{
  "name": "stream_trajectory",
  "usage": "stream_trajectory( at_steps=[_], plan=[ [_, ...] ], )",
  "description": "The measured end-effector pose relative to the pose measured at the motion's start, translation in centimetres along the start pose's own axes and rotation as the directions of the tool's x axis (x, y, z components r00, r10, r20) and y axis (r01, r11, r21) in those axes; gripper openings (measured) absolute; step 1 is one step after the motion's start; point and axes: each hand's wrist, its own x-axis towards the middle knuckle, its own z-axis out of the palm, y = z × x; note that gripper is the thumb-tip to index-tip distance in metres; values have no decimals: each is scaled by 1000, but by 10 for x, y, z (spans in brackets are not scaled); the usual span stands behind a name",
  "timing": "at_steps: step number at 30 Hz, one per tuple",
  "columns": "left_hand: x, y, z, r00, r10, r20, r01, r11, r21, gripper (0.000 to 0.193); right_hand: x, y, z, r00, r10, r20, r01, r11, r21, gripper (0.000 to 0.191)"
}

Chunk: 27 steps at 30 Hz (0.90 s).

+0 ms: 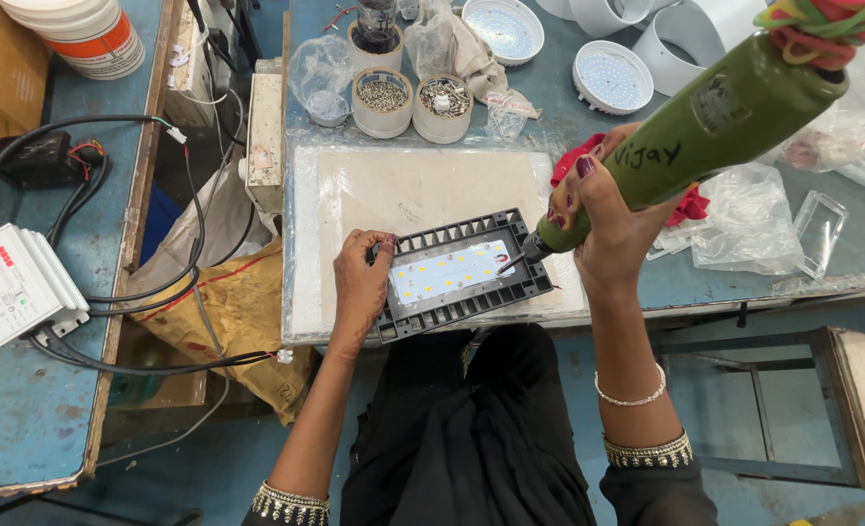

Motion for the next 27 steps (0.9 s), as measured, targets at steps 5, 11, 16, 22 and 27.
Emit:
stream_trajectory(
  at_steps=[5, 11, 16, 22, 27],
  plan=[
    [0, 0, 2, 1000, -5, -3, 5, 1000, -2, 20, 0, 2, -3, 1000, 10, 4, -10, 1000, 8, 20],
    [0, 4, 1, 1000, 13, -7, -13, 1000, 1, 21, -6, 4, 0, 999, 10, -32, -11, 1000, -16, 25],
    [0, 6, 2, 1000, -12, 0, 12, 1000, 2, 21, -12, 10, -8, 999, 27, -33, -27, 999, -21, 24],
    [0, 5, 5, 1000, 4, -25, -5, 1000, -18, 19, -13, 18, -17, 1000, -11, -23, 10, 998, -57, 19],
    [0, 3, 4, 1000, 15, -26, -15, 1000, -10, 18, -14, 14, -11, 997, -7, -76, 7, 1000, -1, 22]
  ],
)
